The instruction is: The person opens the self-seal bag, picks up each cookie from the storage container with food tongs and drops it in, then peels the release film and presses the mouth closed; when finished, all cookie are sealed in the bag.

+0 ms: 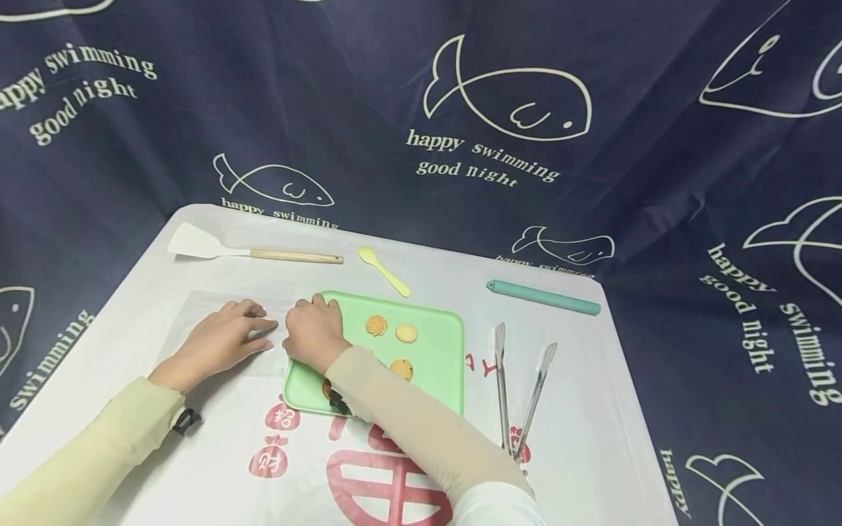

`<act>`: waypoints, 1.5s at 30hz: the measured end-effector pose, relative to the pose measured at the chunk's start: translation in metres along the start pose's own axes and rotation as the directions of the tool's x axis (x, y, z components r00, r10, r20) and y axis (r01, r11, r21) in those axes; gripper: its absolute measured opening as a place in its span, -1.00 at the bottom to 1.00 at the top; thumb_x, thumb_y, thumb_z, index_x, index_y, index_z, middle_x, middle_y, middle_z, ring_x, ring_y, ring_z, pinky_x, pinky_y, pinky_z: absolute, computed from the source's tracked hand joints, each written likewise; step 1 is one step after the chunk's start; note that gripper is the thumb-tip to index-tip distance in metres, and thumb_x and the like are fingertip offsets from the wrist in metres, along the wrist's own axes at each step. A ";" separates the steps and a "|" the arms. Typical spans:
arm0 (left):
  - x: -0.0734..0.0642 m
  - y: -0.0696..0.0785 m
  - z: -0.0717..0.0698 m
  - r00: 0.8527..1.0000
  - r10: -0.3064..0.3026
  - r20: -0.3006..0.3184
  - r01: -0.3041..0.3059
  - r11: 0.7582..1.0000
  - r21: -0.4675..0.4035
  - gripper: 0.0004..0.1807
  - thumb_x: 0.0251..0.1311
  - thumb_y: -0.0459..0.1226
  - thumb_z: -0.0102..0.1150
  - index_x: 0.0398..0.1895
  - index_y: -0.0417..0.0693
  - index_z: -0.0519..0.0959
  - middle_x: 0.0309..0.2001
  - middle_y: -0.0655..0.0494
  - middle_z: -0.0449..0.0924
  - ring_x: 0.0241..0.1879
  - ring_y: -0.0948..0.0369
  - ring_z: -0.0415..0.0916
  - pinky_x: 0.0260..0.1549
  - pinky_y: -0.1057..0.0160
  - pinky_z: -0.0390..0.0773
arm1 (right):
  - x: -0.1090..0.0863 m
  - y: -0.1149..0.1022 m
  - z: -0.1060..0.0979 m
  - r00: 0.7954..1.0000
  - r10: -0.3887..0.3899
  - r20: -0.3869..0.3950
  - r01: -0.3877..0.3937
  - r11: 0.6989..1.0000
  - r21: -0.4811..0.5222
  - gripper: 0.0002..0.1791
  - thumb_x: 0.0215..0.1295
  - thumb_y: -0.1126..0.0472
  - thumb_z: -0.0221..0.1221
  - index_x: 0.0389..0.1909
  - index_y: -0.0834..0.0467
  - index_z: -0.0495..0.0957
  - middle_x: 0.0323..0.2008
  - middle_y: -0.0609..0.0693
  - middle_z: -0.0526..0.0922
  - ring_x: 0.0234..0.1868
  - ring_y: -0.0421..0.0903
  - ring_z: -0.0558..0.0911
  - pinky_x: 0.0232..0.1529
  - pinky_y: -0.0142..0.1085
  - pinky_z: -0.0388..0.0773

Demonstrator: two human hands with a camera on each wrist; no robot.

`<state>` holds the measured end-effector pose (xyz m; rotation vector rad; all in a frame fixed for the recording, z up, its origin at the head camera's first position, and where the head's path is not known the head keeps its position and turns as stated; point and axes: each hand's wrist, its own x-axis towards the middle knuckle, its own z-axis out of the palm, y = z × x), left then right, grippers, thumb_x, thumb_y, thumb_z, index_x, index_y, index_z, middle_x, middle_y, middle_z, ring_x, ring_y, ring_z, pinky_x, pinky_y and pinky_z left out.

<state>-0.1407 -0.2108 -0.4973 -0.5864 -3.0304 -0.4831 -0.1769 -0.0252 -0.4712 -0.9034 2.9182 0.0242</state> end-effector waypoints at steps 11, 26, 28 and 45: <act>0.004 -0.005 -0.002 0.998 -0.047 -0.039 0.044 0.996 -0.075 -0.83 0.17 -0.18 0.48 -0.18 0.07 0.80 -0.11 0.01 0.56 -0.08 -0.04 0.49 -0.27 -0.16 0.52 | -0.001 0.002 0.000 1.000 0.014 0.008 -0.014 1.000 0.022 -0.80 0.22 -0.13 0.37 -0.49 -0.14 0.73 -0.33 -0.22 0.56 -0.23 -0.14 0.43 -0.24 -0.23 0.34; 0.007 -0.005 -0.008 0.985 -0.173 -0.021 0.165 0.965 -0.205 -0.84 0.32 -0.18 0.30 -0.18 0.00 0.80 -0.05 -0.05 0.64 0.00 -0.14 0.54 -0.08 -0.26 0.48 | 0.000 0.003 0.002 1.000 -0.001 -0.016 0.002 0.999 0.042 -0.77 0.22 -0.11 0.37 -0.57 -0.15 0.71 -0.32 -0.23 0.59 -0.28 -0.15 0.42 -0.29 -0.22 0.31; 0.007 -0.006 -0.010 0.982 -0.187 -0.027 0.176 0.955 -0.239 -0.83 0.33 -0.18 0.29 -0.19 -0.03 0.79 -0.04 -0.07 0.65 0.01 -0.16 0.55 -0.07 -0.25 0.50 | 0.000 0.004 0.003 1.000 0.001 -0.020 0.000 0.999 0.046 -0.78 0.22 -0.11 0.37 -0.56 -0.15 0.71 -0.31 -0.23 0.59 -0.28 -0.15 0.41 -0.28 -0.22 0.30; 0.002 -0.016 -0.021 0.979 -0.170 -0.116 0.124 0.936 -0.328 -0.77 0.44 -0.19 0.22 -0.09 -0.14 0.73 -0.10 -0.05 0.71 -0.12 -0.08 0.64 -0.13 -0.16 0.55 | -0.015 0.021 -0.006 0.989 -0.026 -0.147 0.053 0.981 0.185 -0.77 0.36 -0.10 0.26 -0.13 -0.12 0.78 0.04 -0.18 0.67 0.01 -0.12 0.56 -0.04 -0.20 0.43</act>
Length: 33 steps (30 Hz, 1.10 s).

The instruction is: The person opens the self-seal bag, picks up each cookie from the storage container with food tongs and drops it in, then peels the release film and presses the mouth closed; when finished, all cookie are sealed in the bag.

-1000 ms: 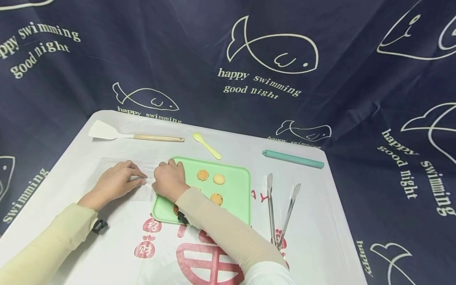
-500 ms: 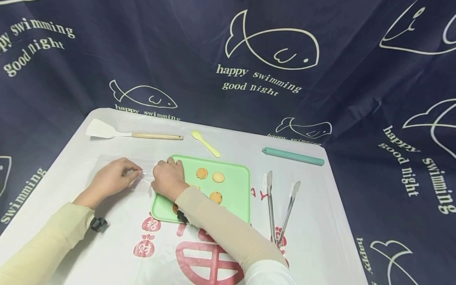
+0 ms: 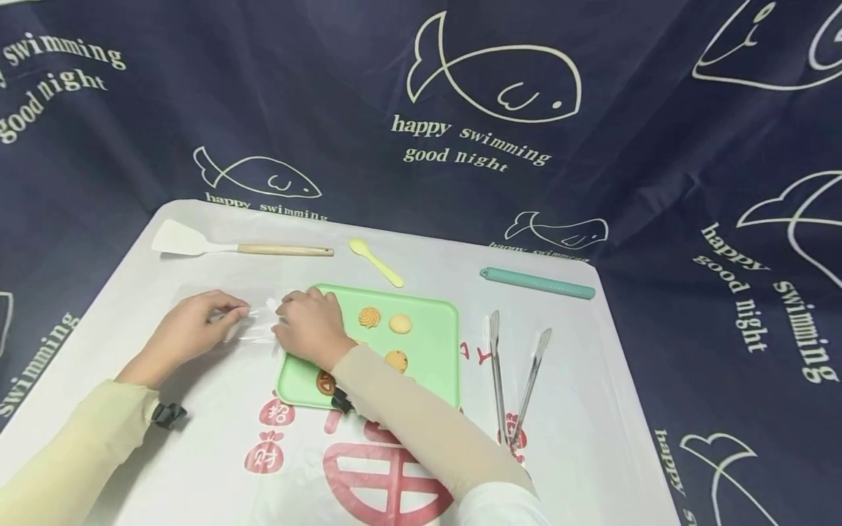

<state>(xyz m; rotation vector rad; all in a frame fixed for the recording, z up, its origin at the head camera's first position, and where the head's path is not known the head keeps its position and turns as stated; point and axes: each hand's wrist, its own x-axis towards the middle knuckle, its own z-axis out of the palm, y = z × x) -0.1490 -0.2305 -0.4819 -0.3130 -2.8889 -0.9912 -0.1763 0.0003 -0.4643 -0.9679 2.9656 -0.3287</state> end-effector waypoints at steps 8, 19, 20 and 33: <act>-0.013 -0.002 -0.007 0.998 0.004 -0.070 -0.015 0.987 -0.162 -0.77 0.43 -0.14 0.24 -0.09 -0.09 0.73 -0.11 0.10 0.68 -0.08 0.08 0.54 -0.01 -0.12 0.44 | -0.113 0.096 -0.058 0.932 0.263 -0.248 -0.129 0.883 0.450 -0.62 0.37 0.10 0.33 0.11 0.20 0.66 0.18 0.12 0.60 0.19 0.11 0.54 0.24 -0.01 0.40; -0.024 -0.008 -0.027 0.993 -0.019 -0.118 -0.010 0.972 -0.236 -0.79 0.41 -0.16 0.27 -0.04 -0.05 0.73 -0.06 0.15 0.66 0.00 0.51 0.43 0.03 0.47 0.35 | -0.293 0.195 -0.047 0.712 0.700 -0.051 -0.660 0.693 0.291 0.19 0.27 -0.19 0.36 0.53 0.47 -0.08 0.34 0.58 0.11 0.29 0.51 0.21 0.13 0.35 0.34; -0.024 -0.007 -0.027 0.993 -0.012 -0.121 -0.018 0.969 -0.245 -0.80 0.41 -0.18 0.27 -0.05 -0.07 0.73 -0.06 0.14 0.66 0.01 0.53 0.44 0.03 0.54 0.33 | -0.297 0.195 -0.044 0.721 0.692 -0.029 -0.657 0.696 0.288 0.20 0.28 -0.20 0.34 0.52 0.50 -0.10 0.32 0.60 0.13 0.23 0.49 0.30 0.11 0.33 0.38; -0.011 0.013 0.001 0.998 0.058 -0.037 -0.065 0.967 -0.248 -0.82 0.39 -0.23 0.28 -0.05 -0.10 0.72 -0.02 0.09 0.65 0.06 0.21 0.48 0.05 -0.02 0.38 | -0.316 0.205 -0.065 0.803 0.549 0.231 -0.594 0.769 0.235 0.14 0.26 0.09 0.33 0.46 0.62 -0.23 0.21 0.69 0.21 0.16 0.54 0.39 0.07 0.33 0.43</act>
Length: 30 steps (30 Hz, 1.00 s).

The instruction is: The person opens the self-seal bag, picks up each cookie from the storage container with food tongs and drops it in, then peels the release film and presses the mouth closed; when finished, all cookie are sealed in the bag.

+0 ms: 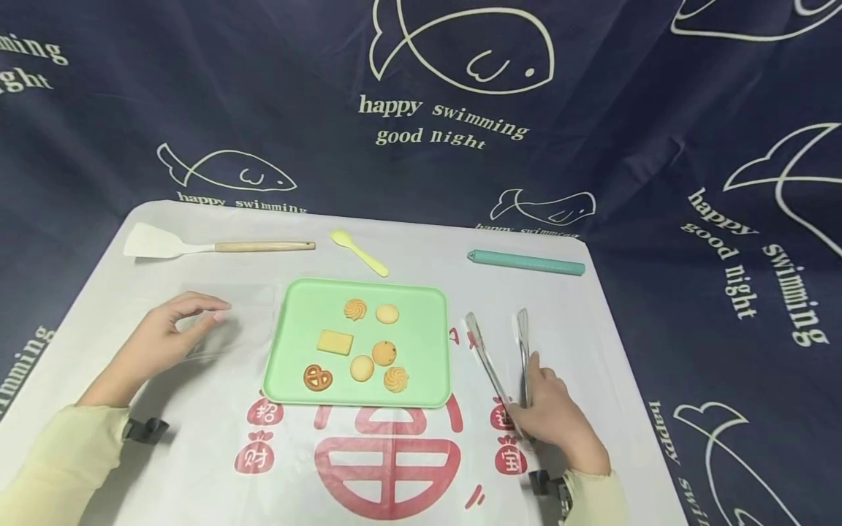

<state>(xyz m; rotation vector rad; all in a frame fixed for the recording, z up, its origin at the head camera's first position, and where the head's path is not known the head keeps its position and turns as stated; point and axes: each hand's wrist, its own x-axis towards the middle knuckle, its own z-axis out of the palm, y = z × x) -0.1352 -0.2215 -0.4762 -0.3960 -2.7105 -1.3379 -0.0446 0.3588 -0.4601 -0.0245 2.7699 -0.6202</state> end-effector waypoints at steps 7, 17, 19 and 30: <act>0.004 -0.005 0.009 0.999 0.015 0.043 -0.016 1.000 0.023 -0.82 0.40 -0.23 0.27 -0.05 -0.11 0.71 0.00 0.01 0.63 0.10 -0.04 0.49 0.02 -0.14 0.41 | 0.012 0.003 0.003 0.995 0.012 -0.096 -0.015 0.999 -0.034 0.34 0.22 -0.29 0.35 0.47 0.60 -0.22 0.24 0.68 0.19 0.22 0.55 0.35 0.11 0.32 0.41; 0.001 -0.012 0.015 0.995 0.048 0.090 -0.054 0.996 0.070 -0.82 0.41 -0.21 0.26 -0.06 -0.09 0.72 -0.04 0.11 0.64 -0.12 0.13 0.52 -0.29 0.20 0.49 | 0.011 0.012 0.009 0.987 -0.121 -0.108 0.117 0.992 -0.041 0.11 0.21 -0.03 0.44 0.51 0.48 0.02 0.21 0.51 0.32 0.21 0.41 0.35 0.08 0.31 0.42; -0.001 -0.012 0.015 0.995 0.054 0.090 -0.060 0.996 0.067 -0.83 0.41 -0.22 0.27 -0.06 -0.09 0.72 -0.04 0.11 0.64 -0.11 0.12 0.52 -0.28 0.19 0.49 | 0.012 0.014 0.010 0.987 -0.118 -0.109 0.114 0.993 -0.040 0.15 0.21 -0.09 0.43 0.51 0.49 0.00 0.22 0.51 0.31 0.23 0.41 0.32 0.09 0.31 0.41; 0.001 -0.011 0.014 0.993 0.082 0.088 -0.087 0.995 0.054 -0.82 0.39 -0.22 0.28 -0.05 -0.07 0.71 -0.02 0.12 0.64 -0.07 0.11 0.52 -0.24 0.14 0.47 | 0.029 0.007 0.005 0.971 -0.095 -0.220 0.113 0.991 0.074 0.01 0.21 -0.13 0.44 0.48 0.32 0.21 0.02 0.21 0.47 -0.13 0.08 0.50 -0.12 -0.05 0.46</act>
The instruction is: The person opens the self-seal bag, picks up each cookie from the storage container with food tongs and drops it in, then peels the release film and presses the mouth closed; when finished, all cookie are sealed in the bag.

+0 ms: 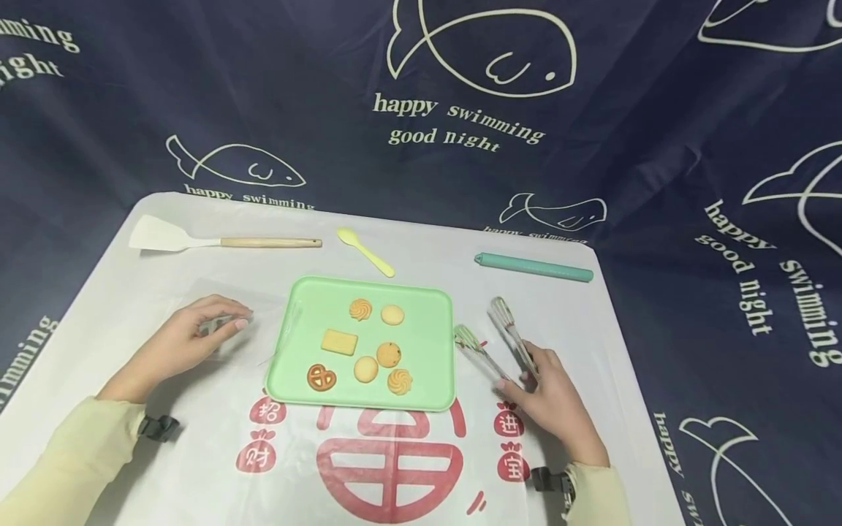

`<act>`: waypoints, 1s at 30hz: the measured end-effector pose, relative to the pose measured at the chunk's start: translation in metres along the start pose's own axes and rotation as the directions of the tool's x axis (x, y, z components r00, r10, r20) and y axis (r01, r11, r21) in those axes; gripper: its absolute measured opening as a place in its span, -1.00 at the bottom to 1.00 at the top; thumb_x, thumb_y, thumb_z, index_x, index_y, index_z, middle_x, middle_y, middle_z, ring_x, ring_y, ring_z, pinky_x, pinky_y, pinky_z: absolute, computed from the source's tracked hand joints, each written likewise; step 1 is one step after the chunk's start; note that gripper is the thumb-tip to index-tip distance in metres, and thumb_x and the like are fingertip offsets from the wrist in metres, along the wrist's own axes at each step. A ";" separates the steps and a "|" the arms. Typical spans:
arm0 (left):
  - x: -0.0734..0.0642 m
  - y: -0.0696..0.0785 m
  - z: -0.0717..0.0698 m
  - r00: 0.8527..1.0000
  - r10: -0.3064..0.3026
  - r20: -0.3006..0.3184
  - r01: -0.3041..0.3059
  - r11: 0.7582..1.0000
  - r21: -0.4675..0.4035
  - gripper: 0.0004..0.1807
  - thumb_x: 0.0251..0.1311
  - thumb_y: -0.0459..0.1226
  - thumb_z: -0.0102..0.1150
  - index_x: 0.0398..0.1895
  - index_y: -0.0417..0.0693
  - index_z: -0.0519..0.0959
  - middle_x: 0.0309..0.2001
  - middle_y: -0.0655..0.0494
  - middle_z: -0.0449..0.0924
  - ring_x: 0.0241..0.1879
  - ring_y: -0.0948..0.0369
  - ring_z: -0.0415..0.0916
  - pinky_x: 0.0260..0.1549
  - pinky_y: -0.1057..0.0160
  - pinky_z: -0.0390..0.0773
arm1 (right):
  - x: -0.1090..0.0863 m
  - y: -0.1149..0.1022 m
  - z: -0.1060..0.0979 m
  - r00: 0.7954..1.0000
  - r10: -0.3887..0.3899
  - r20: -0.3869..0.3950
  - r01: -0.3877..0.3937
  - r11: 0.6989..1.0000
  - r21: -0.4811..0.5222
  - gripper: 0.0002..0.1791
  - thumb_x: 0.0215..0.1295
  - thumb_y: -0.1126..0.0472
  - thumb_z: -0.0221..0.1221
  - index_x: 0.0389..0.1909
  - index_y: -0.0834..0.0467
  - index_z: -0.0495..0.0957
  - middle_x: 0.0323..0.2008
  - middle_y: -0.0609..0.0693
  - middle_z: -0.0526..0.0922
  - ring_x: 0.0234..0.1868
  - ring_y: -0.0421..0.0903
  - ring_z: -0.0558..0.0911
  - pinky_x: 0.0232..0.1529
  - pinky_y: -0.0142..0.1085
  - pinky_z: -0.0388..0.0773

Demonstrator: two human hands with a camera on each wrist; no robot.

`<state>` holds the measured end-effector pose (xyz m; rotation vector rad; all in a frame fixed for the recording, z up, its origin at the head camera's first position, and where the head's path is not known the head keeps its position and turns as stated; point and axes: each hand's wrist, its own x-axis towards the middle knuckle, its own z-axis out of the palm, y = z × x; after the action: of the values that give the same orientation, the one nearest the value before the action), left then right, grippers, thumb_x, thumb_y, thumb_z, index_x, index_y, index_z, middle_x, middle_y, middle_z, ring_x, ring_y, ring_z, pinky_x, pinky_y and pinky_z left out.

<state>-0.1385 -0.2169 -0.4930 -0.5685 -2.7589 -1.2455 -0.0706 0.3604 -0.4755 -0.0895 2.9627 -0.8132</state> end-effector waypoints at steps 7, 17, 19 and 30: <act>-0.006 -0.001 -0.003 1.000 -0.017 -0.019 0.017 1.000 0.013 -0.84 0.39 -0.23 0.29 -0.06 -0.07 0.72 -0.05 0.14 0.64 -0.12 0.16 0.50 -0.28 0.22 0.45 | 0.034 -0.035 0.011 0.972 -0.234 -0.026 0.235 0.971 0.038 -0.07 0.12 -0.05 0.52 0.45 0.19 0.36 0.05 0.01 0.60 -0.09 -0.06 0.62 -0.08 -0.13 0.56; -0.001 0.003 0.004 1.000 -0.023 -0.003 0.023 1.000 -0.009 -0.82 0.40 -0.22 0.27 -0.06 -0.09 0.72 -0.02 0.10 0.64 -0.13 0.13 0.50 -0.29 0.17 0.47 | 0.075 -0.064 0.022 0.920 -0.385 0.068 0.389 0.919 -0.063 -0.36 0.20 0.07 0.48 0.29 0.13 0.57 0.09 -0.05 0.66 0.05 -0.01 0.64 0.05 0.01 0.56; 0.000 0.003 0.004 1.000 -0.018 -0.009 0.018 1.000 -0.003 -0.83 0.40 -0.23 0.28 -0.06 -0.09 0.72 -0.02 0.09 0.64 -0.15 0.14 0.49 -0.30 0.18 0.47 | 0.079 -0.065 0.024 0.920 -0.385 0.071 0.390 0.918 -0.072 -0.39 0.20 0.07 0.47 0.26 0.14 0.59 0.08 -0.03 0.68 0.09 0.00 0.63 0.08 0.02 0.55; 0.003 0.002 0.004 1.000 -0.005 -0.024 0.006 1.000 0.006 -0.83 0.39 -0.25 0.28 -0.06 -0.11 0.72 -0.03 0.08 0.65 -0.17 0.16 0.48 -0.31 0.20 0.46 | 0.083 -0.067 0.028 0.922 -0.381 0.068 0.385 0.919 -0.087 -0.47 0.19 0.09 0.47 0.19 0.11 0.65 0.00 -0.03 0.71 0.00 -0.02 0.67 0.02 0.01 0.58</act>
<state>-0.1399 -0.2118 -0.4933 -0.5425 -2.7458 -1.2366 -0.1482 0.2821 -0.4693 -0.7054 2.9765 -0.6809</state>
